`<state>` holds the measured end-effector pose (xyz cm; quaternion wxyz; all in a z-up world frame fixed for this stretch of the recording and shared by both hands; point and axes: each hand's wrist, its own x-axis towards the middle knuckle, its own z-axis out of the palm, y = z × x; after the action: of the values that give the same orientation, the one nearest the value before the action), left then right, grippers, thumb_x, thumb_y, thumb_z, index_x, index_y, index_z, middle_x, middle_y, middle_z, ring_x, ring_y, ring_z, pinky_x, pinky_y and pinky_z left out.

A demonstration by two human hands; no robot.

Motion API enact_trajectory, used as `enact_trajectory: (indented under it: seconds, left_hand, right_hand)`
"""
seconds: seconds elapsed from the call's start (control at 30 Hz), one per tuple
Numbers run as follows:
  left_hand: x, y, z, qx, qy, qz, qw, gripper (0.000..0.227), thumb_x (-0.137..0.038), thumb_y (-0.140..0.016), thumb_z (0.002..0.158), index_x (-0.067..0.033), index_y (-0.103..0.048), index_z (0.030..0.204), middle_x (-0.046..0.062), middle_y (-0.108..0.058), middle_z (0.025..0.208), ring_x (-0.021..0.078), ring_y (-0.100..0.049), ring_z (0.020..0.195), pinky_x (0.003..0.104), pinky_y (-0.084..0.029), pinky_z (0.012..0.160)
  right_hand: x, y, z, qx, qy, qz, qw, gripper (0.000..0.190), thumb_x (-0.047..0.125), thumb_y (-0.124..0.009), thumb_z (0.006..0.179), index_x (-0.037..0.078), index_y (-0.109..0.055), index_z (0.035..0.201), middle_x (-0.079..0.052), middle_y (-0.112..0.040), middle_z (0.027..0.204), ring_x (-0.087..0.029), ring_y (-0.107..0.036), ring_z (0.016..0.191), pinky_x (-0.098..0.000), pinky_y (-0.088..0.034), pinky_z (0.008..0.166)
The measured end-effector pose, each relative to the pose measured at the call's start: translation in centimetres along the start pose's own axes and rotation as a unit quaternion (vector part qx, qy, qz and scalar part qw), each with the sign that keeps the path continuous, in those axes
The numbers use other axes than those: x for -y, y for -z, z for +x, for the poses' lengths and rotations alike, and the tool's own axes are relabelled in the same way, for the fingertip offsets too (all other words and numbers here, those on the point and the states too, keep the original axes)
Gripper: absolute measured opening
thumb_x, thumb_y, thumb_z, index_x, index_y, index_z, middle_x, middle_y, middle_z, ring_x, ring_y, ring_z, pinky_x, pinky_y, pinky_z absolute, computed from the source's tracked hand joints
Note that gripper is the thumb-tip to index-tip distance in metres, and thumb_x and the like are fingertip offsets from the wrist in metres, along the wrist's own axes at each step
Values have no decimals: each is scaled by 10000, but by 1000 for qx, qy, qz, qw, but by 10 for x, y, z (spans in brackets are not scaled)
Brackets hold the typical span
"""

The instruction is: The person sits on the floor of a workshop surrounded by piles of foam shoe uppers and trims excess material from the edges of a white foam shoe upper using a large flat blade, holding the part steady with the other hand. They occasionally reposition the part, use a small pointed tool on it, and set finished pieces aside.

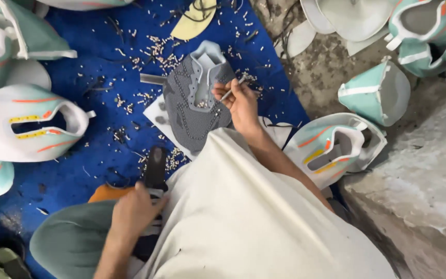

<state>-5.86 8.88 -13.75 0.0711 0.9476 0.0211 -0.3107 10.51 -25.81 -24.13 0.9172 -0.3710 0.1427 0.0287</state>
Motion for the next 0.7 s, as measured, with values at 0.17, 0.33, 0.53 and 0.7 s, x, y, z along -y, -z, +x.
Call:
enact_trajectory:
  seconds: [0.17, 0.33, 0.53, 0.7]
  left_hand:
    - [-41, 55, 114, -199, -141, 39, 969, 671, -572, -686, 918, 34, -635, 1203, 280, -633, 1109, 456, -633, 941, 577, -503, 764]
    - [-129, 53, 263, -363, -208, -54, 907, 587, -471, -865, 786, 26, -670, 1032, 252, -638, 1174, 490, -590, 1068, 605, -449, 811]
    - [-126, 133, 229, -439, -290, -655, 542, 339, 35, -829, 1094, -34, -575, 1307, 94, -613, 1255, 211, -599, 1154, 373, -501, 1006]
    - [-27, 109, 115, -302, -193, -657, 664, 161, -132, -635, 1175, -5, -551, 1226, 55, -600, 1016, 122, -545, 876, 262, -453, 786]
  right_hand:
    - [2, -13, -33, -25, -20, -8, 999, 268, 261, -524, 1087, 17, -630, 1054, -219, -722, 1127, -297, -735, 1005, -410, -605, 910]
    - [13, -9, -44, -33, -6, -4, 999, 266, 268, -542, 1109, 21, -619, 1046, -239, -723, 1141, -314, -736, 996, -438, -605, 897]
    - [95, 43, -42, -110, 88, -120, 983, 312, 7, -540, 902, -54, -714, 1154, -91, -730, 1087, -99, -565, 734, -241, -460, 672]
    - [184, 280, -36, -409, 323, -240, 819, 301, 28, -804, 919, 43, -606, 1145, -3, -580, 909, -83, -492, 705, -268, -394, 572]
